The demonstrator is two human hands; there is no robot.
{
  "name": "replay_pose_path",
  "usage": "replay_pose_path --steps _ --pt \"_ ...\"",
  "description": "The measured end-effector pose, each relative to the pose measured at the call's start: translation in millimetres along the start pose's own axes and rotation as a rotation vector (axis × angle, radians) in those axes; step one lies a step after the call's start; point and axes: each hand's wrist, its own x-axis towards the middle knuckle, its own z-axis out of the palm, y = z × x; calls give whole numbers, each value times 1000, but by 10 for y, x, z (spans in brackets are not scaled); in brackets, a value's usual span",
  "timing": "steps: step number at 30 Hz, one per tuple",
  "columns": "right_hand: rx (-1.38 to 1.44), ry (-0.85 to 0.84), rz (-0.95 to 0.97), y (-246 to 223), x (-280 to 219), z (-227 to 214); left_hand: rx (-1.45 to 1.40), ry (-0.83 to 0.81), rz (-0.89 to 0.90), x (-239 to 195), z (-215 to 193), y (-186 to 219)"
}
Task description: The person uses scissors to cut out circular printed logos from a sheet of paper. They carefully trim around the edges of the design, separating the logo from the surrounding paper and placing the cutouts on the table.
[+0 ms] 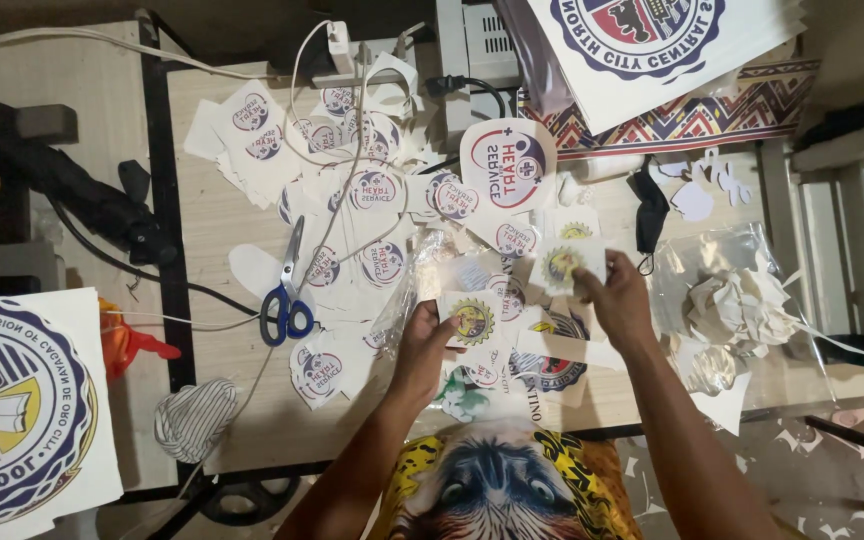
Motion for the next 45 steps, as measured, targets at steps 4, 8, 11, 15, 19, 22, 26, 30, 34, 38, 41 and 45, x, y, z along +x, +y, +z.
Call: replay_pose_path --steps 4,8,11,15,19,22,26,30,34,38,41,45 --pt "340 -170 201 -139 -437 10 -206 -64 -52 -65 113 -2" --pt "405 -296 153 -245 -822 120 -258 -191 -72 -187 247 25" --pt "549 -342 30 -322 -1032 200 -215 -206 -116 -310 369 184" --pt "408 -273 196 -358 -1155 277 -98 -165 -131 -407 399 177" --pt "200 -332 -232 -881 -1183 92 45 -114 -46 -426 332 178" --pt "-191 -262 -617 -1235 -1218 -84 433 -60 159 -366 189 62" --pt "-368 -342 -870 -1235 -1305 -83 407 -206 89 -572 294 391" --pt "-134 -526 -642 -1292 -1336 -82 -466 -294 -320 -604 256 314" --pt "-152 -455 -845 -1351 -1345 -111 -672 -404 -281 -634 277 334" --pt "-175 -494 -935 -1395 -1285 -153 -706 -506 -314 -571 186 286" --pt "-226 -598 -918 -1583 -1172 -200 -770 -458 -385 -513 116 194" --pt "-147 -658 -596 -957 -494 -101 -657 -484 -333 -591 169 488"
